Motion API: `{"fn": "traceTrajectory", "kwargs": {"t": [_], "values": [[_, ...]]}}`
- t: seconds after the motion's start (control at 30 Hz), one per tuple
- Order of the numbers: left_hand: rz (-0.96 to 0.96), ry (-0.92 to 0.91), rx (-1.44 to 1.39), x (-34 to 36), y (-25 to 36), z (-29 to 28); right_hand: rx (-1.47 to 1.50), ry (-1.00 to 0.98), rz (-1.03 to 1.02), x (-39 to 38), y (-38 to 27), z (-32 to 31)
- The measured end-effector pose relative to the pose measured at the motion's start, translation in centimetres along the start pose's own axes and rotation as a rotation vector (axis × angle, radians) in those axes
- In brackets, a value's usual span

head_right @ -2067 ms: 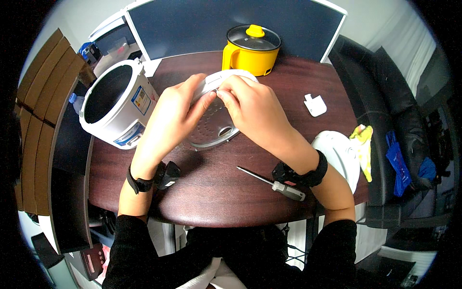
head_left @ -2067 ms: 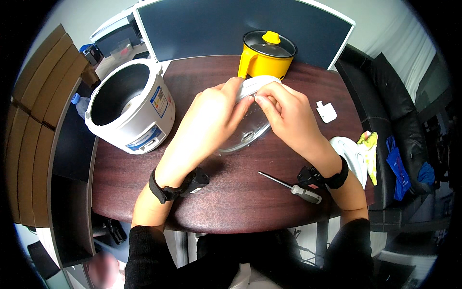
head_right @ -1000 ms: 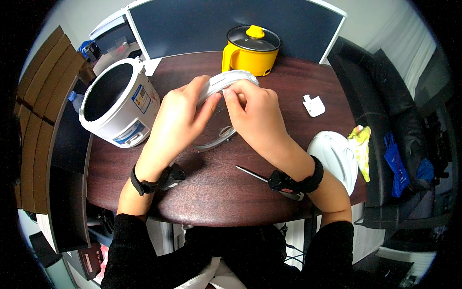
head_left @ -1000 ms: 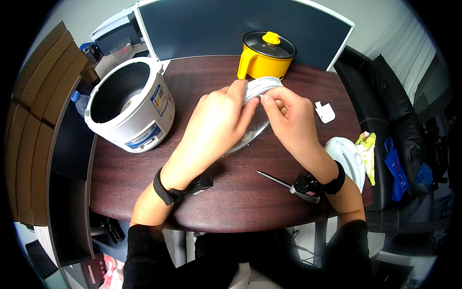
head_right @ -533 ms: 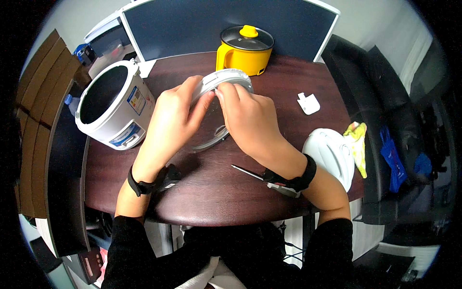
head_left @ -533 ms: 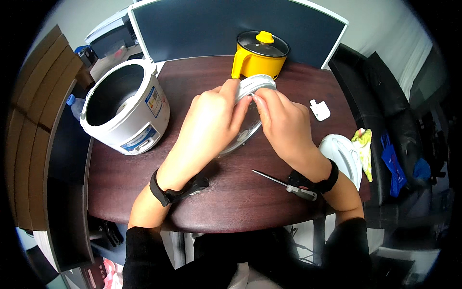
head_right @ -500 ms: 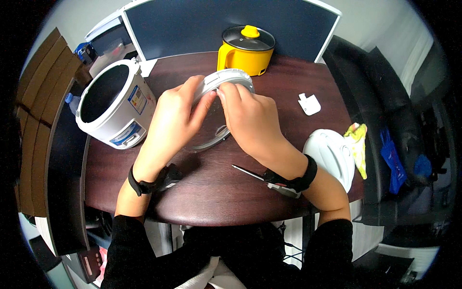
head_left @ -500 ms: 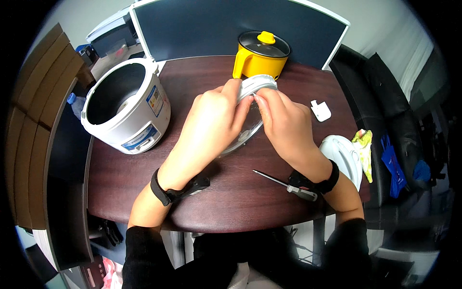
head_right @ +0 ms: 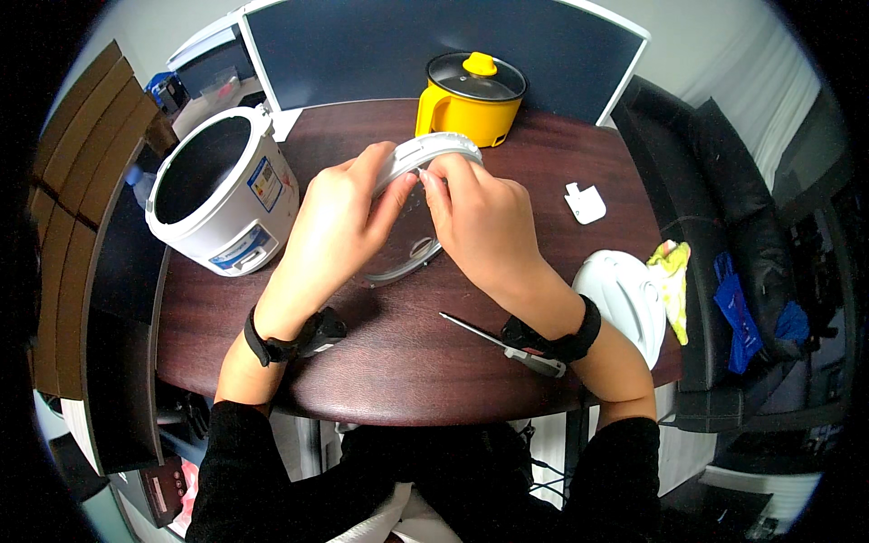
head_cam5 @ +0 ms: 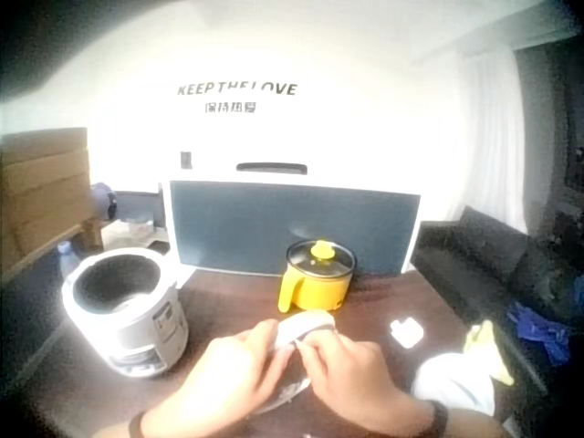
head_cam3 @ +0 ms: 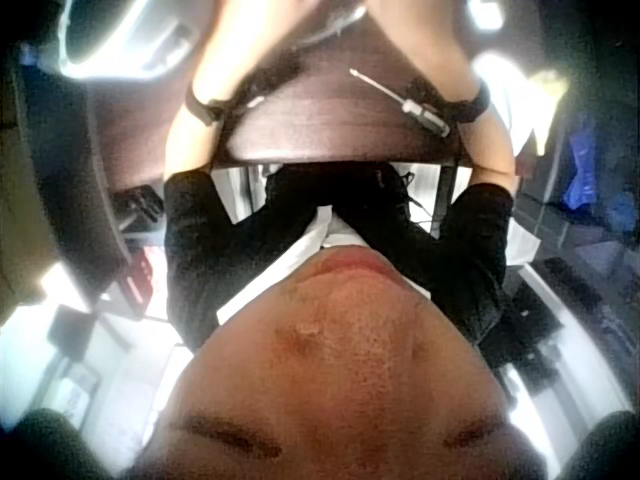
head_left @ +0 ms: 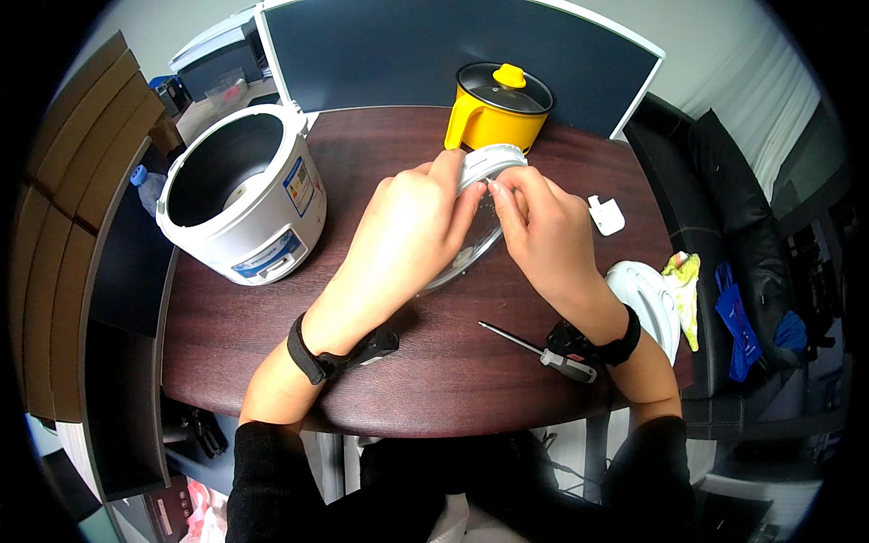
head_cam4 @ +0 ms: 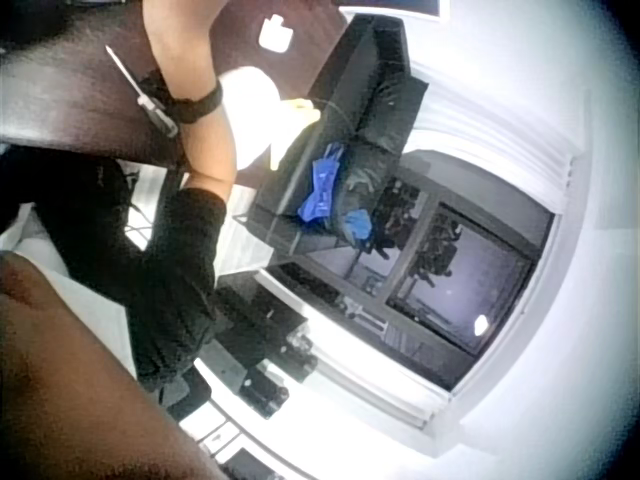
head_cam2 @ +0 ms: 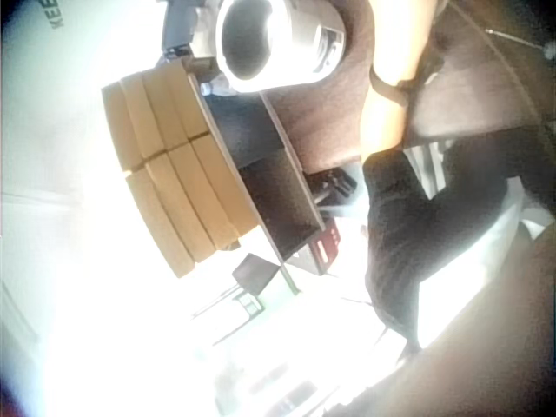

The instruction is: The person is repairing a white plastic lid for a rice cooker. They repeatedly insert small white plastic clips into the lid's rim by hand and use a screwdriver to pry and adjust the clips into place. The person works on the lid at a table, occasionally rotating it to access different sections.

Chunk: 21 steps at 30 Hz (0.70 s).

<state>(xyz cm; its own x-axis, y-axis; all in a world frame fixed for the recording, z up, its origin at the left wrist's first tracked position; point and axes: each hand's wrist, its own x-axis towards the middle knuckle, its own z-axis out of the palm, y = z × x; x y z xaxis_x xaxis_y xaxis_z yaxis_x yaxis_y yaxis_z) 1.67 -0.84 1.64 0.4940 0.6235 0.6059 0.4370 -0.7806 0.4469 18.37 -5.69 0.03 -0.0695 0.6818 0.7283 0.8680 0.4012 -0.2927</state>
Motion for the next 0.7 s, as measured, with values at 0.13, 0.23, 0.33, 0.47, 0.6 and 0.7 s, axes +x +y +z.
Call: {"fn": "traceTrajectory", "kwargs": {"t": [0.13, 0.23, 0.33, 0.47, 0.6, 0.7], "values": [[-0.002, 0.013, 0.012, 0.00, 0.04, 0.11, 0.009, 0.036, -0.040, 0.01, 0.10, 0.30], [0.006, 0.021, 0.007, -0.01, -0.05, 0.17, -0.046, 0.033, -0.062, -0.13, 0.03, 0.30], [-0.003, 0.017, 0.004, -0.06, 0.07, 0.21, -0.061, 0.045, -0.086, -0.11, -0.06, 0.23], [-0.015, 0.017, 0.014, -0.22, 0.13, 0.18, -0.069, 0.048, -0.101, -0.06, -0.12, 0.20], [-0.021, 0.004, 0.025, -0.11, 0.20, 0.15, -0.084, 0.020, -0.085, 0.16, 0.09, -0.24], [-0.018, 0.004, 0.023, -0.12, 0.06, 0.25, -0.060, -0.013, -0.045, 0.09, -0.07, -0.31]]}}
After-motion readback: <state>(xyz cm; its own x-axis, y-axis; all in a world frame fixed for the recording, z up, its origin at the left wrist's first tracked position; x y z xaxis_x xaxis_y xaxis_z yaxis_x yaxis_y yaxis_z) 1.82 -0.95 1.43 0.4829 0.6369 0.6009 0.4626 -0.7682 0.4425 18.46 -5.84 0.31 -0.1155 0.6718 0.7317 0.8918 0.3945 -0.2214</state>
